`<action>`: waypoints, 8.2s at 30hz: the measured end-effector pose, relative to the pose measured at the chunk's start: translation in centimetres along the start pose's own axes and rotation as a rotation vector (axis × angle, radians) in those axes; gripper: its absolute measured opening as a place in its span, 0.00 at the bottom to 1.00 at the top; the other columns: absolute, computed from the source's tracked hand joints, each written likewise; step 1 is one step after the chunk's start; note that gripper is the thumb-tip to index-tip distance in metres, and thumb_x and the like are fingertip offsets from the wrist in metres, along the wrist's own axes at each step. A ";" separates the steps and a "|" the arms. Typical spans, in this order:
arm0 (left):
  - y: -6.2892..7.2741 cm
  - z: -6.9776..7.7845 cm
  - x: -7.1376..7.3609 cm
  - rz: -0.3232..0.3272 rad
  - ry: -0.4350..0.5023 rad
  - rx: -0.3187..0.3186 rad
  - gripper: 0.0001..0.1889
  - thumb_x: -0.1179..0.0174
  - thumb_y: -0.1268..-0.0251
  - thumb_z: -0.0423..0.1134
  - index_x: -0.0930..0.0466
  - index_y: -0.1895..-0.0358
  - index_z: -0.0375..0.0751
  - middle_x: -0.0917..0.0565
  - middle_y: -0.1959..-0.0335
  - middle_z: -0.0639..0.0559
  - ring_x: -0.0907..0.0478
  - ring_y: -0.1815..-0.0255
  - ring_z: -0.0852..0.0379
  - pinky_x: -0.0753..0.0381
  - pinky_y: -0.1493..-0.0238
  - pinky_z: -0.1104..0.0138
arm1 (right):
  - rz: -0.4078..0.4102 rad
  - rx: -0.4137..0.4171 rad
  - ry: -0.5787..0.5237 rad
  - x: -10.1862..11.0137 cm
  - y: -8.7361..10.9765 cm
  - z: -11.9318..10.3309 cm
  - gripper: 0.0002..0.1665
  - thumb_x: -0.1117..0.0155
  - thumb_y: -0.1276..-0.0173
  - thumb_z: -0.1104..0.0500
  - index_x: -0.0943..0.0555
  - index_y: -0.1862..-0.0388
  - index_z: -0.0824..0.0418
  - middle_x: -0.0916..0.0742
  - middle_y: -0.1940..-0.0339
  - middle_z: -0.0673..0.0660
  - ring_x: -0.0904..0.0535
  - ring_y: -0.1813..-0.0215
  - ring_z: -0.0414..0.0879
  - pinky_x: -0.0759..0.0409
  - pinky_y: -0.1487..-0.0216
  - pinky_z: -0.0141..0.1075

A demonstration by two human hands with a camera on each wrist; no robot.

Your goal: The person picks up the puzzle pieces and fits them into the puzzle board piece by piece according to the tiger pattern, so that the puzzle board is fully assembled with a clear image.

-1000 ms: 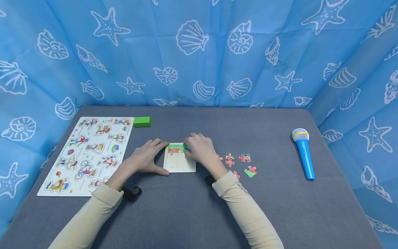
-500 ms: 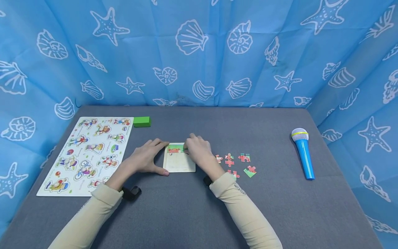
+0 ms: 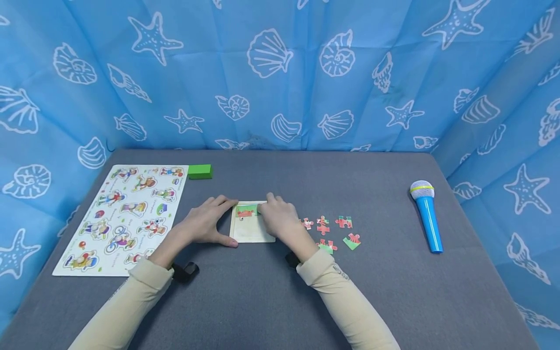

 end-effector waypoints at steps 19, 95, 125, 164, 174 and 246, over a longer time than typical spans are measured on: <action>0.0 0.0 0.2 0.011 0.030 -0.006 0.56 0.26 0.56 0.73 0.37 0.23 0.55 0.29 0.29 0.47 0.29 0.33 0.44 0.20 0.45 0.40 | 0.056 -0.015 -0.142 2.7 3.8 5.9 0.27 0.33 0.27 0.53 0.20 0.31 0.54 0.19 0.33 0.66 0.19 0.39 0.62 0.18 0.48 0.57; -0.1 -0.3 0.0 -0.008 0.015 0.017 0.63 0.28 0.55 0.74 0.42 0.19 0.44 0.33 0.25 0.43 0.31 0.29 0.44 0.22 0.41 0.41 | 0.110 0.199 -0.168 3.7 1.3 0.6 0.14 0.30 0.39 0.56 0.11 0.54 0.58 0.15 0.64 0.53 0.25 0.66 0.43 0.27 0.67 0.34; 0.0 -0.4 0.0 0.019 0.014 0.005 0.62 0.27 0.56 0.74 0.40 0.19 0.44 0.32 0.26 0.44 0.30 0.29 0.44 0.20 0.42 0.42 | 0.094 0.179 -0.105 0.2 -2.7 -3.8 0.09 0.26 0.34 0.53 0.11 0.58 0.54 0.16 0.65 0.51 0.27 0.70 0.41 0.31 0.73 0.33; 0.1 -0.3 0.1 0.025 0.005 0.000 0.62 0.28 0.56 0.74 0.40 0.20 0.43 0.30 0.27 0.44 0.29 0.31 0.44 0.19 0.44 0.43 | 0.135 0.202 -0.169 0.2 -2.4 -4.6 0.06 0.29 0.30 0.59 0.07 0.61 0.54 0.12 0.64 0.54 0.22 0.66 0.42 0.26 0.66 0.35; -0.1 -0.3 0.0 0.019 -0.005 0.007 0.62 0.28 0.55 0.74 0.40 0.20 0.43 0.30 0.28 0.44 0.29 0.32 0.44 0.20 0.44 0.42 | 0.137 0.166 -0.150 0.3 -2.3 -4.7 0.05 0.29 0.31 0.61 0.08 0.65 0.54 0.14 0.66 0.54 0.22 0.67 0.43 0.28 0.68 0.35; 0.1 -0.2 -0.1 0.008 -0.010 0.007 0.61 0.28 0.55 0.74 0.40 0.20 0.46 0.28 0.31 0.44 0.28 0.38 0.46 0.19 0.47 0.45 | 0.215 -0.071 -0.110 3.6 2.8 0.1 0.19 0.24 0.35 0.56 0.11 0.45 0.54 0.10 0.45 0.55 0.13 0.60 0.48 0.30 0.81 0.34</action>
Point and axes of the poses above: each hand's wrist, its own y-axis away from the middle knuckle, its own x-axis out of the back of the hand, z = x × y, the point moved 8 cm from there along -y, towards the middle knuckle
